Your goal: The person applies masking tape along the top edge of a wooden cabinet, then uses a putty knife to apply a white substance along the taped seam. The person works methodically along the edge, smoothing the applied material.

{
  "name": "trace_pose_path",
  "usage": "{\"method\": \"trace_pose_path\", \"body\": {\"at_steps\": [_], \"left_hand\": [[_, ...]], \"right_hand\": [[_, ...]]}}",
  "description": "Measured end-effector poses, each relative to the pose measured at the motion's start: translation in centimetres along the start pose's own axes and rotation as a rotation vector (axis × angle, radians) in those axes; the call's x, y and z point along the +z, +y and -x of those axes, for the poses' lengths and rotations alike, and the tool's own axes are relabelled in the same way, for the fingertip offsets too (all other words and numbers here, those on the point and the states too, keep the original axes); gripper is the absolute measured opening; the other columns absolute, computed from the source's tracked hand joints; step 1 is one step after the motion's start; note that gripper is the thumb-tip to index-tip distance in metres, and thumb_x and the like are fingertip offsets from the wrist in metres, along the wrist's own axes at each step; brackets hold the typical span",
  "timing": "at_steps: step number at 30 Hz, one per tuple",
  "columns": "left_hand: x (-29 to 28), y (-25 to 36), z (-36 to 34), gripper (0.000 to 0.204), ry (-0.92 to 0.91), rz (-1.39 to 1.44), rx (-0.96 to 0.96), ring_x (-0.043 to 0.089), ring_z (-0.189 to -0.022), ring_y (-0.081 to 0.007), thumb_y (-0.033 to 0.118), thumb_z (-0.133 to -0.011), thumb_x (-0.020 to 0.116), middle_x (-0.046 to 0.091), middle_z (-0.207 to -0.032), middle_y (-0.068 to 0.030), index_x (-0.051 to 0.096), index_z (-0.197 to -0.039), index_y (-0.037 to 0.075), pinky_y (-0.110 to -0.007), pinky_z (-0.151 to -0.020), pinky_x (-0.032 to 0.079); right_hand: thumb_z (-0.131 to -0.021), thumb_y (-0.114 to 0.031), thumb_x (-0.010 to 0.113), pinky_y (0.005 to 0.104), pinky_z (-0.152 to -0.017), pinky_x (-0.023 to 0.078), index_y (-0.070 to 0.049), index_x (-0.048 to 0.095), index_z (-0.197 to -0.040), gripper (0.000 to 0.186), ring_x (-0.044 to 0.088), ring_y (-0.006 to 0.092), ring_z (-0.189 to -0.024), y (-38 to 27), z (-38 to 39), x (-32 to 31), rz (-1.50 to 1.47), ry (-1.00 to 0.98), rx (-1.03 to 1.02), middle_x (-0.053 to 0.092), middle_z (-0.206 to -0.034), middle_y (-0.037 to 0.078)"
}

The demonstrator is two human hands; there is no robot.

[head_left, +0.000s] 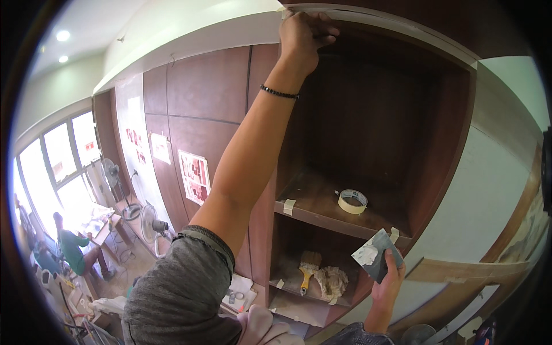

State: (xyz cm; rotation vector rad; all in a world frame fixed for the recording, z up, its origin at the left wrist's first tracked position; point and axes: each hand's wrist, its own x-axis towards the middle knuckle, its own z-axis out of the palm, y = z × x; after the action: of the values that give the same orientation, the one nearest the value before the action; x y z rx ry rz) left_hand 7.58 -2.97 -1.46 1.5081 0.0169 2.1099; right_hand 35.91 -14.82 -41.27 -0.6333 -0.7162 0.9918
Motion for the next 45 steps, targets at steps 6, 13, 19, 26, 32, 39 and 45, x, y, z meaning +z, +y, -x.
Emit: {"method": "trace_pose_path", "body": {"at_steps": [6,13,19,26,32,39,45], "left_hand": [[2.2,-0.5,0.4,0.049,0.012,0.082,-0.02,0.068,-0.066,-0.0301,0.029,-0.112,0.024,0.065,-0.085,-0.015,0.057,-0.097,-0.004,-0.04,-0.063,0.06],[7.5,-4.0,1.6,0.062,-0.118,0.132,-0.068,0.067,-0.058,-0.0334,0.043,-0.114,0.023,0.064,-0.085,-0.0205,0.054,-0.103,-0.01,-0.041,-0.054,0.062],[10.0,-4.2,5.4,0.037,-0.3,0.185,-0.047,0.067,-0.057,-0.0323,0.014,-0.106,0.029,0.064,-0.087,-0.0215,0.038,-0.134,-0.01,-0.041,-0.051,0.062],[2.5,-1.2,2.3,0.036,0.039,-0.035,0.076,0.066,-0.063,-0.0292,0.009,-0.103,0.033,0.067,-0.095,-0.0166,0.039,-0.134,-0.009,-0.039,-0.061,0.06],[0.3,-1.0,0.2,0.063,-0.016,0.0,0.072,0.066,-0.06,-0.027,0.002,-0.096,0.034,0.065,-0.095,-0.0161,0.011,-0.154,-0.004,-0.038,-0.055,0.062],[1.5,-0.4,-0.6,0.04,0.007,-0.188,0.0,0.063,-0.059,-0.0231,0.004,-0.099,0.038,0.068,-0.091,-0.015,0.036,-0.139,0.0,-0.033,-0.054,0.054],[0.9,-0.7,1.5,0.032,-0.2,-0.241,-0.084,0.063,-0.059,-0.0226,0.004,-0.098,0.037,0.07,-0.093,-0.0153,0.043,-0.129,0.003,-0.032,-0.053,0.052]], "right_hand": [[-0.096,-0.017,0.075,0.0322,-0.074,0.057,0.0,0.065,-0.113,0.026,0.071,0.0169,-0.09,-0.2,0.0,-1.0,0.005,-0.044,0.004,0.072,-0.102,0.008],[-0.098,-0.016,0.073,0.0319,-0.083,0.057,0.002,0.067,-0.109,0.021,0.07,0.0167,-0.092,-0.7,0.9,-0.5,-0.008,-0.014,-0.013,0.072,-0.101,0.009],[-0.095,-0.025,0.078,0.0325,-0.064,0.055,-0.001,0.061,-0.122,0.04,0.072,0.0183,-0.087,-0.3,0.5,-1.8,0.068,0.091,-0.057,0.072,-0.106,0.01],[-0.097,-0.017,0.075,0.0331,-0.086,0.057,0.003,0.065,-0.118,0.031,0.07,0.0178,-0.098,-1.5,0.9,-1.4,0.027,-0.026,-0.011,0.072,-0.108,0.01],[-0.097,-0.016,0.076,0.0323,-0.086,0.056,0.003,0.066,-0.117,0.029,0.07,0.0171,-0.096,-0.8,0.8,-1.2,0.012,0.073,-0.02,0.071,-0.108,0.009],[-0.097,-0.017,0.075,0.0319,-0.085,0.056,0.002,0.068,-0.113,0.026,0.069,0.0164,-0.094,-0.5,0.2,-1.6,0.016,-0.006,-0.01,0.072,-0.105,0.008],[-0.097,-0.017,0.075,0.031,-0.083,0.055,0.001,0.069,-0.111,0.023,0.069,0.0155,-0.092,-0.6,0.4,-0.6,0.025,-0.015,-0.01,0.072,-0.104,0.007]]}}
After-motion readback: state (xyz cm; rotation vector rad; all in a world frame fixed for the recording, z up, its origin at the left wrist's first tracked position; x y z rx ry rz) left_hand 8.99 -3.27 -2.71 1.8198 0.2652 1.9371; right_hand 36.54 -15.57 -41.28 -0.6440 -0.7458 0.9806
